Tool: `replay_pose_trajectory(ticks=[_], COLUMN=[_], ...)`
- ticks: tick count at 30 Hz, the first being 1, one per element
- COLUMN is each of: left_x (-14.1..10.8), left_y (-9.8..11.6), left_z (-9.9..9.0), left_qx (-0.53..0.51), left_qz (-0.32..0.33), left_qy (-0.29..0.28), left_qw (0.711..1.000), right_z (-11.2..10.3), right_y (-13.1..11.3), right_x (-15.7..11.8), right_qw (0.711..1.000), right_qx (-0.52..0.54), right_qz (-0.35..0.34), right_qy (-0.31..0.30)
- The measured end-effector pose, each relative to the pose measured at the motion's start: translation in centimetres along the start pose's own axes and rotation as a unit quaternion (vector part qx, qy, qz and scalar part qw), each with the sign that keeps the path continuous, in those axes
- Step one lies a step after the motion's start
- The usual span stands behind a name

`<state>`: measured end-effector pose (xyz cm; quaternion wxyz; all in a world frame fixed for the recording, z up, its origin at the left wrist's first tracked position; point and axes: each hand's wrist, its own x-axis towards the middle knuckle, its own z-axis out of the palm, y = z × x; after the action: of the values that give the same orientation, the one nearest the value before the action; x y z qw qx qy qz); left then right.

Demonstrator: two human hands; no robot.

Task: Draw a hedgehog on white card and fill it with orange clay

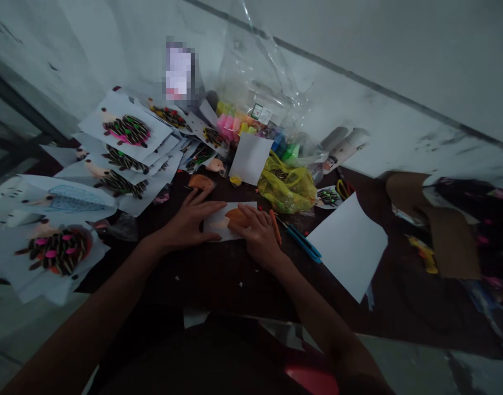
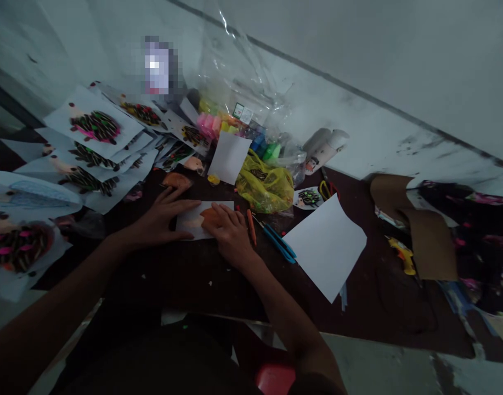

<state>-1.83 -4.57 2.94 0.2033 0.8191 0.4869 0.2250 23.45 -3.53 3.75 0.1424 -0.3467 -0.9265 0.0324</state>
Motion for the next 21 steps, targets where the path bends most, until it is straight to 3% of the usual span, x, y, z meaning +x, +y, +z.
replay_pose_trajectory(ticks=[7,14,21], left_x=[0.1,-0.1,-0.1], left_y=[-0.2,-1.0,-0.5], left_z=[-0.4,-0.7,-0.7], left_qx=[-0.016,-0.008,-0.005], left_qz=[-0.008,-0.010,-0.016], left_qy=[-0.011,0.018,0.004], left_qw=[1.000,1.000,1.000], right_z=[0.4,0.2,0.4], right_y=[1.0,0.6,1.4], right_x=[-0.4,-0.3,-0.5], right_qw=[0.997,1.000,0.996], right_qx=[0.000,-0.005,0.034], right_qz=[0.050,-0.007,0.063], right_qy=[0.053,0.029,0.055])
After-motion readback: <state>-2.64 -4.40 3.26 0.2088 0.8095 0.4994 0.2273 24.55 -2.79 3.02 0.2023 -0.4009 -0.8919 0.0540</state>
